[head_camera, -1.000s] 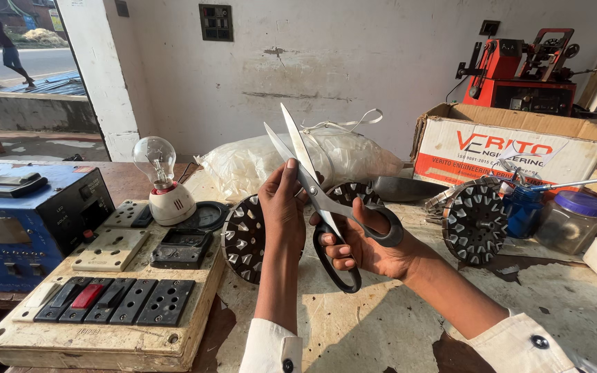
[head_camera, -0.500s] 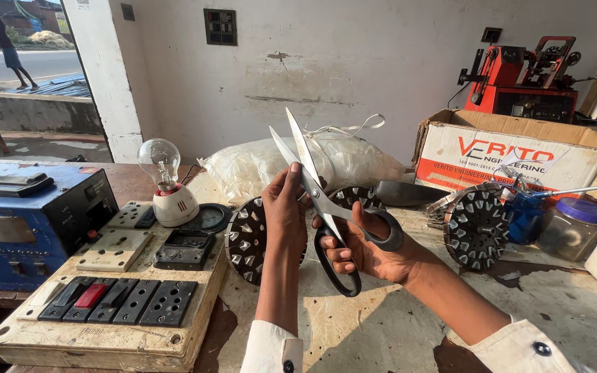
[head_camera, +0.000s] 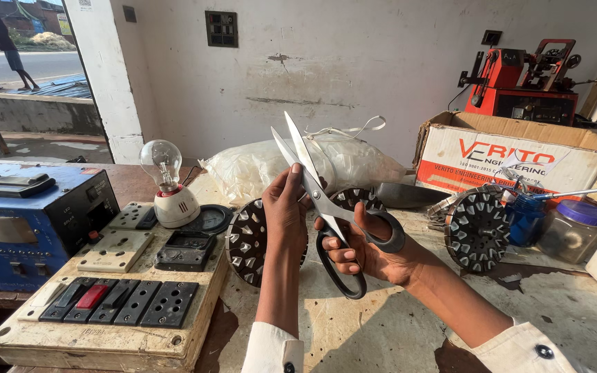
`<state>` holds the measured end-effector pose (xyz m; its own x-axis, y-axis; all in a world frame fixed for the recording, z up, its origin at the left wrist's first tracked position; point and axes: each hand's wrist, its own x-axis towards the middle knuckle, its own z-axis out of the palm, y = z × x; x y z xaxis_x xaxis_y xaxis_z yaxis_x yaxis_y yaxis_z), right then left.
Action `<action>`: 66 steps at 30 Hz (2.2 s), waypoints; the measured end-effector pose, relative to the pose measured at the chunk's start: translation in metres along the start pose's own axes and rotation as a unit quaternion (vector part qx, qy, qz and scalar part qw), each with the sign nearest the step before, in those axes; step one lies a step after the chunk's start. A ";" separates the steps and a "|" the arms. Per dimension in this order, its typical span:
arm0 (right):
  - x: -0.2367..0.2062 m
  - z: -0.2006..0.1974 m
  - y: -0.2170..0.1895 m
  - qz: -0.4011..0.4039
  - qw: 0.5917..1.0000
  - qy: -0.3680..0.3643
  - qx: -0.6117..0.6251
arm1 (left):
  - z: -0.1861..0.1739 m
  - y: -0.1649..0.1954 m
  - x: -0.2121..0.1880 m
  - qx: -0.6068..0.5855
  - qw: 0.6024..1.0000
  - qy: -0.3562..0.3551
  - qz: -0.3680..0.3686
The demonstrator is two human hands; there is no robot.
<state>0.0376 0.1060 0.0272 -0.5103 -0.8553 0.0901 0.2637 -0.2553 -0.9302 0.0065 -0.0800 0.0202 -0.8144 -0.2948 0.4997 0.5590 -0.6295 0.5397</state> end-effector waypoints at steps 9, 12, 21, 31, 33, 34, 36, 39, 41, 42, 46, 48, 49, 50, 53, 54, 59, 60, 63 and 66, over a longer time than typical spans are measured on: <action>0.001 0.005 -0.003 0.021 0.999 -0.027 0.022 | -0.003 -0.002 0.002 0.008 1.000 -0.006 0.006; 0.000 0.005 -0.003 0.017 0.999 -0.030 0.020 | -0.003 -0.003 0.002 0.009 1.000 -0.003 0.000; 0.001 0.005 -0.003 0.017 0.999 -0.029 0.024 | -0.002 -0.002 0.002 0.007 1.000 -0.009 0.005; 0.001 0.030 0.001 -0.009 1.000 0.001 -0.014 | -0.003 -0.005 0.003 0.032 0.999 0.020 -0.007; 0.000 0.031 0.000 -0.012 1.000 -0.008 -0.016 | -0.004 -0.004 0.003 0.033 0.999 0.015 -0.002; 0.000 0.032 0.000 -0.012 1.000 -0.010 -0.015 | -0.003 -0.003 0.004 0.028 1.000 0.013 -0.006; 0.001 0.031 0.001 -0.013 1.000 -0.015 -0.012 | -0.002 0.000 0.002 0.023 1.000 0.010 -0.016; 0.001 0.029 0.001 -0.009 1.000 -0.012 -0.016 | 0.001 0.006 -0.003 0.026 0.999 0.005 -0.030; 0.001 0.028 0.002 -0.010 1.000 -0.014 -0.017 | 0.004 0.009 -0.005 0.030 0.999 0.005 -0.031; 0.001 0.027 0.002 -0.011 1.000 -0.015 -0.017 | 0.005 0.010 -0.006 0.029 0.999 0.003 -0.030; 0.002 0.025 0.002 -0.004 1.000 -0.010 -0.002 | 0.008 0.012 -0.007 0.022 1.000 -0.005 -0.022; 0.002 0.025 0.002 -0.005 1.000 -0.007 -0.003 | 0.008 0.012 -0.008 0.023 1.000 -0.003 -0.017; 0.002 0.026 0.002 -0.009 1.000 -0.006 -0.006 | 0.008 0.012 -0.008 0.026 1.000 -0.001 -0.014; 0.002 0.026 0.002 -0.013 1.000 -0.005 -0.009 | 0.008 0.011 -0.008 0.028 1.000 0.001 -0.012; 0.001 0.027 0.003 -0.017 1.000 -0.001 -0.015 | 0.008 0.010 -0.008 0.029 1.000 0.003 -0.012; 0.001 0.027 0.003 -0.017 1.000 0.000 -0.016 | 0.008 0.010 -0.008 0.025 1.000 0.005 -0.012; 0.000 0.026 0.003 -0.021 1.000 0.009 -0.012 | 0.005 0.007 -0.005 -0.002 1.000 -0.003 -0.005; 0.000 0.026 0.003 -0.025 1.000 0.010 -0.012 | 0.004 0.006 -0.005 -0.001 1.000 -0.003 -0.006; 0.000 0.025 0.003 -0.016 1.000 0.018 0.001 | 0.002 0.004 -0.003 -0.001 1.000 -0.001 -0.009; 0.000 0.026 0.004 -0.016 1.000 0.011 -0.002 | 0.001 0.002 -0.002 -0.006 1.000 0.010 -0.009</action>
<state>0.0600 0.0934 0.0331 -0.5357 -0.8370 0.1120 0.2436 -0.2801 -0.9285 0.0092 -0.0797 0.0213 -0.8274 -0.2976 0.4763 0.5424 -0.6433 0.5403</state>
